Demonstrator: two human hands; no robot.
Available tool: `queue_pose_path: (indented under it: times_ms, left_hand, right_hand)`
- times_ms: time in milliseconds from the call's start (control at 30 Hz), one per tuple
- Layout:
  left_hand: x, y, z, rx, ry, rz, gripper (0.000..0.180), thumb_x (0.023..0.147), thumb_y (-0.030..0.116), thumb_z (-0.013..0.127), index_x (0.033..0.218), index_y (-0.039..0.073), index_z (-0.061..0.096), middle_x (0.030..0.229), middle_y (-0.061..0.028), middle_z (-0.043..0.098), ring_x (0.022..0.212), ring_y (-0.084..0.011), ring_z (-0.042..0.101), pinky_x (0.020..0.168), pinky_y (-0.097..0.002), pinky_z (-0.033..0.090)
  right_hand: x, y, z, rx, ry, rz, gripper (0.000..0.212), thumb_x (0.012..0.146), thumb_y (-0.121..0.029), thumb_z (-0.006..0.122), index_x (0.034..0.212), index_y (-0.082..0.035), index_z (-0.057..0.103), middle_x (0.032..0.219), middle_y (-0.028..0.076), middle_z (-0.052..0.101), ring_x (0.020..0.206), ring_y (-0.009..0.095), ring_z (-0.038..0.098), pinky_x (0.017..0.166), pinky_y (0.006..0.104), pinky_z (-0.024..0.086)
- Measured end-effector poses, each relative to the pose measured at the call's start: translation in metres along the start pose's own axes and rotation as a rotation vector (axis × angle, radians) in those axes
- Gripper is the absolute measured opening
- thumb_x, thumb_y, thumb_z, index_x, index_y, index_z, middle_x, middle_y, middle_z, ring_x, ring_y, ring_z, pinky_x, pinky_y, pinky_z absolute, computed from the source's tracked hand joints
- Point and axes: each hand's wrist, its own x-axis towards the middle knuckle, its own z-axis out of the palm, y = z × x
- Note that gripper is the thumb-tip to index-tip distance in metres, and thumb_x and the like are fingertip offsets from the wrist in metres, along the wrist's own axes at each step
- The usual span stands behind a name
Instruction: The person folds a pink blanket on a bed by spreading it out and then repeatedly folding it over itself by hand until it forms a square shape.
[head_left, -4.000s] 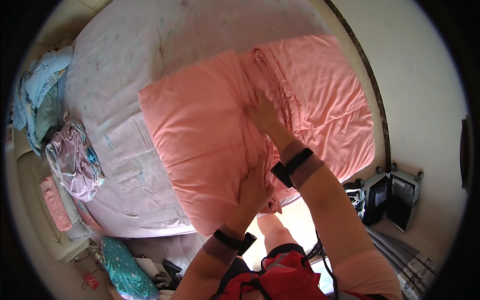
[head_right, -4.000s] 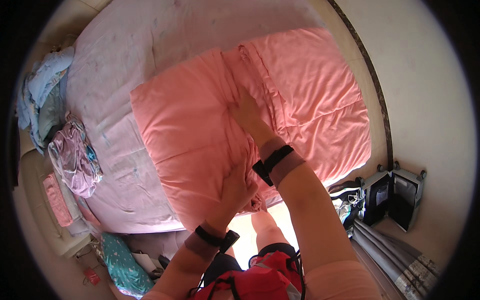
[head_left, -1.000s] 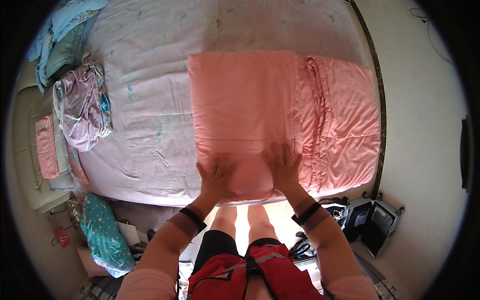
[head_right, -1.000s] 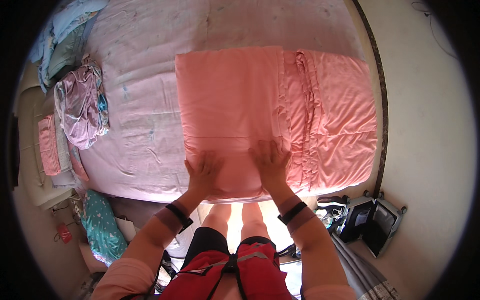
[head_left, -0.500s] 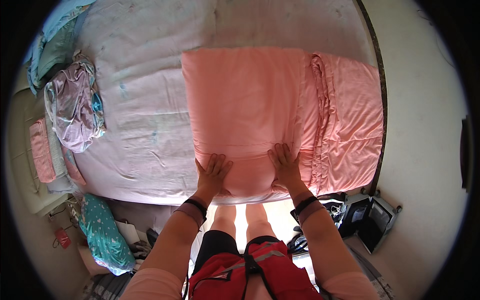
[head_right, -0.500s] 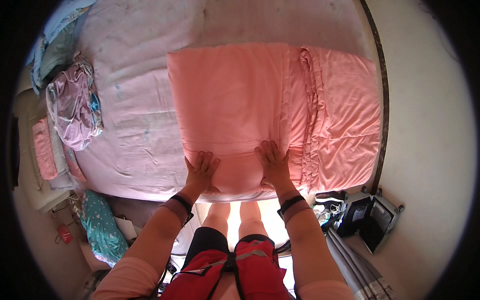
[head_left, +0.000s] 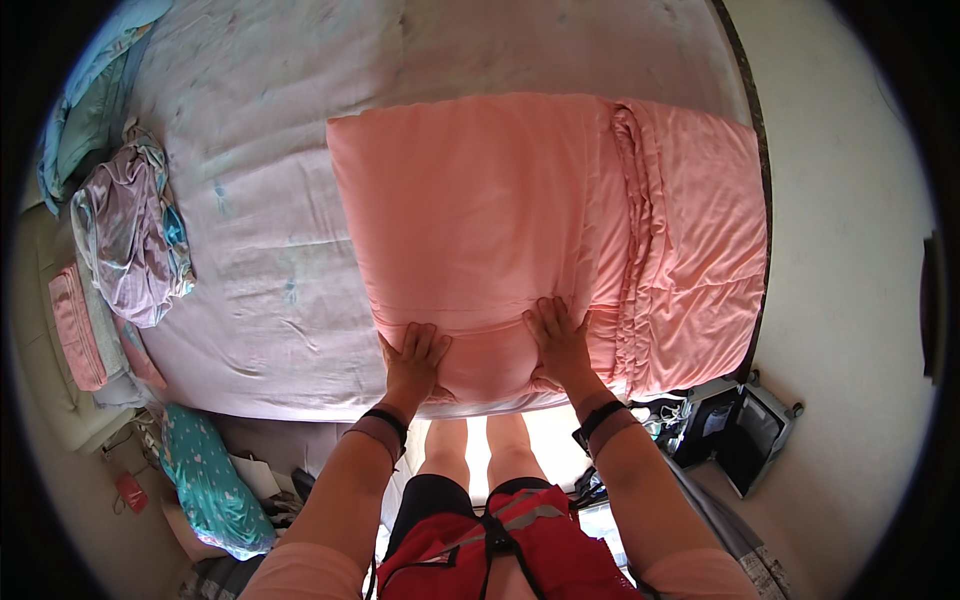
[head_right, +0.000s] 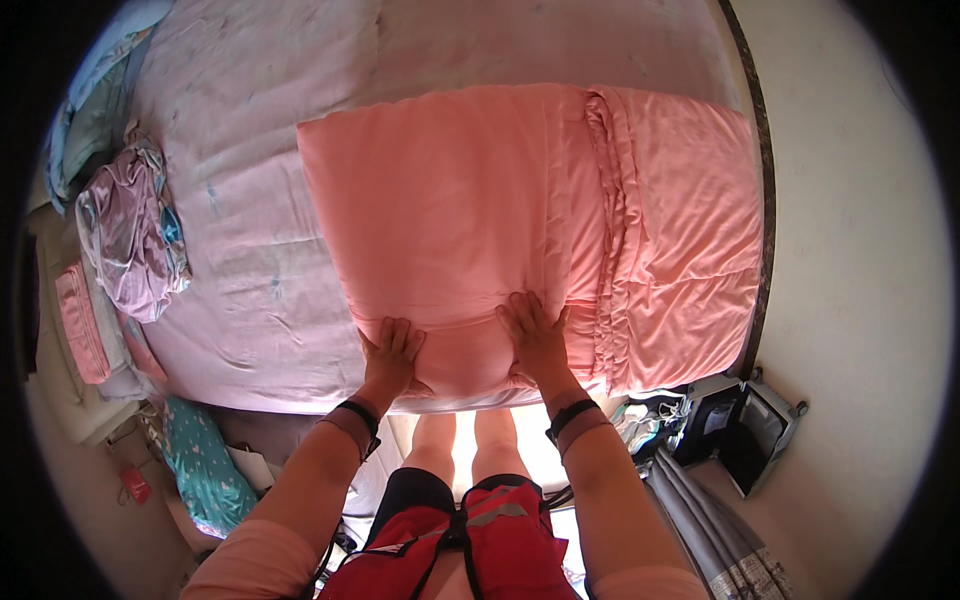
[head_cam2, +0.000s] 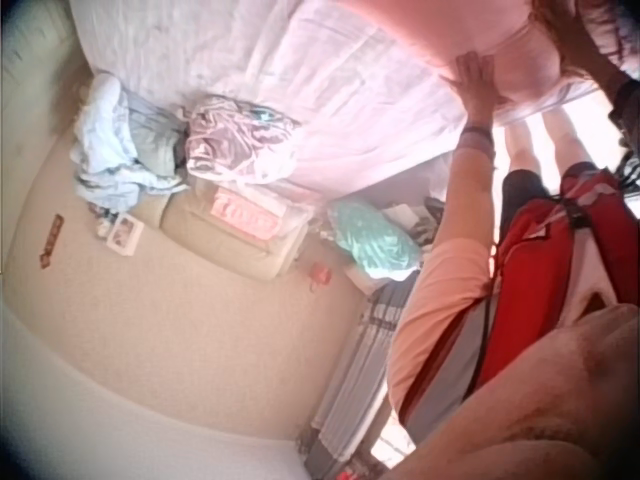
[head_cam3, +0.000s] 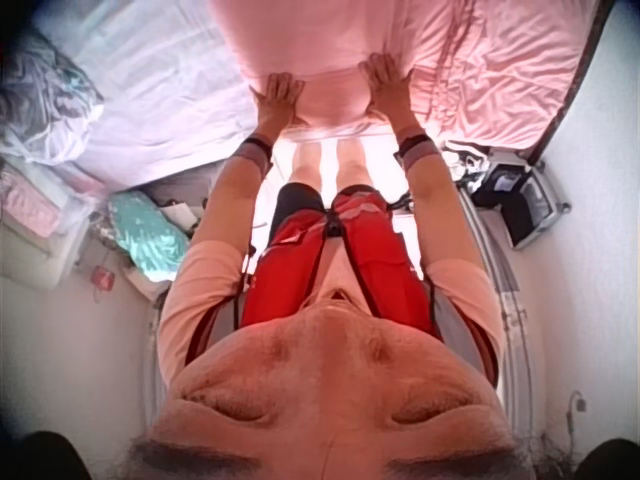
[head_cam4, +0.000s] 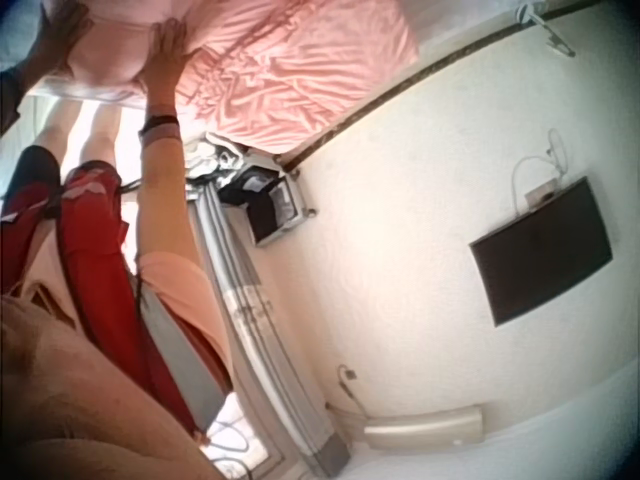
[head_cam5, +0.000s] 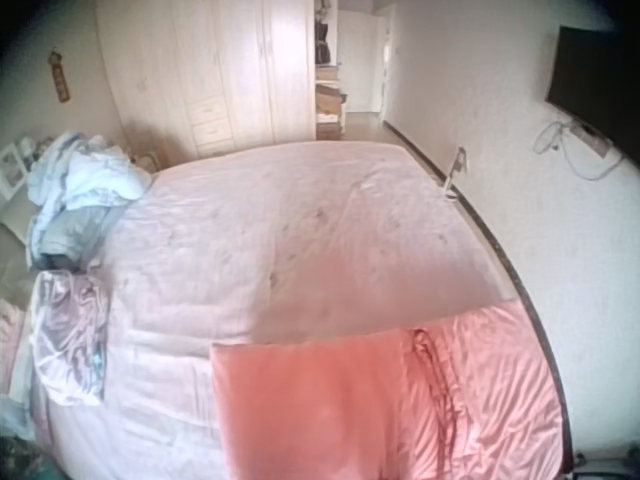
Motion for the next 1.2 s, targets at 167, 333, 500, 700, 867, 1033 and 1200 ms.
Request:
queue_pose_path:
  times_ms: [167,333,500,700,867,1033,1200]
  left_hand:
    - [-0.001,0.001,-0.003,0.044,-0.014,-0.001,0.097,0.053,0.067,0.058,0.135,0.028,0.024,0.142,-0.0024,0.016,0.132,-0.0278,0.008,0.092,-0.0714,0.001]
    - [-0.006,0.002,-0.002,0.032,0.009,0.0,0.099,0.053,0.068,0.057,0.135,0.027,0.022,0.143,-0.0031,0.013,0.132,-0.0284,0.005,0.092,-0.0716,0.0]
    - [-0.017,0.005,-0.01,-0.004,0.111,0.001,0.1,0.053,0.066,0.058,0.136,0.025,0.021,0.143,-0.0058,0.011,0.132,-0.0289,0.004,0.09,-0.072,0.0]
    - [-0.048,0.016,-0.032,0.096,0.382,-0.045,0.079,0.067,0.036,0.063,0.135,0.016,0.026,0.142,-0.0117,0.014,0.132,-0.0305,0.009,0.089,-0.0721,0.001]
    - [-0.006,0.023,-0.113,-0.092,0.563,0.043,0.066,0.069,0.018,0.057,0.13,0.012,0.034,0.137,-0.0135,0.023,0.131,-0.0323,0.012,0.09,-0.0716,0.007]
    - [0.031,-0.001,-0.165,0.026,0.322,-0.072,0.109,0.05,0.04,0.075,0.138,0.018,0.014,0.144,-0.0067,0.006,0.133,-0.0281,0.002,0.091,-0.0695,0.011]
    - [0.032,-0.021,-0.161,0.005,0.188,-0.137,0.124,0.037,0.047,0.079,0.138,0.023,0.009,0.145,-0.0044,0.002,0.133,-0.0272,0.0,0.088,-0.0702,0.019]
  right_hand:
    - [-0.001,0.003,0.009,-0.003,0.068,-0.023,0.108,0.035,-0.031,0.08,0.131,-0.024,0.031,0.139,0.002,0.023,0.129,0.025,0.019,0.094,0.067,0.017]
    - [-0.006,0.0,0.007,-0.054,0.063,-0.022,0.106,0.038,-0.035,0.078,0.132,-0.023,0.029,0.14,0.003,0.022,0.13,0.025,0.019,0.093,0.0676,0.017]
    - [-0.014,-0.013,-0.013,-0.087,0.056,-0.008,0.097,0.047,-0.034,0.075,0.132,-0.022,0.03,0.14,0.005,0.021,0.129,0.025,0.02,0.092,0.0682,0.015]
    - [-0.022,-0.053,-0.036,-0.215,0.34,0.029,0.082,0.063,-0.031,0.066,0.133,-0.018,0.027,0.14,0.014,0.018,0.129,0.034,0.015,0.091,0.0699,0.01]
    - [0.021,-0.091,-0.078,-0.177,0.454,-0.11,0.054,0.077,-0.022,0.049,0.13,-0.016,0.035,0.136,0.013,0.028,0.128,0.034,0.02,0.098,0.0602,0.015]
    - [0.069,-0.033,-0.11,-0.224,0.33,-0.085,0.085,0.059,-0.029,0.07,0.133,-0.018,0.029,0.139,0.01,0.023,0.13,0.031,0.014,0.102,0.0525,0.015]
    - [0.061,-0.001,-0.112,-0.155,0.144,0.024,0.118,0.036,-0.031,0.082,0.136,-0.021,0.019,0.142,0.007,0.015,0.131,0.031,0.01,0.104,0.0483,0.015]
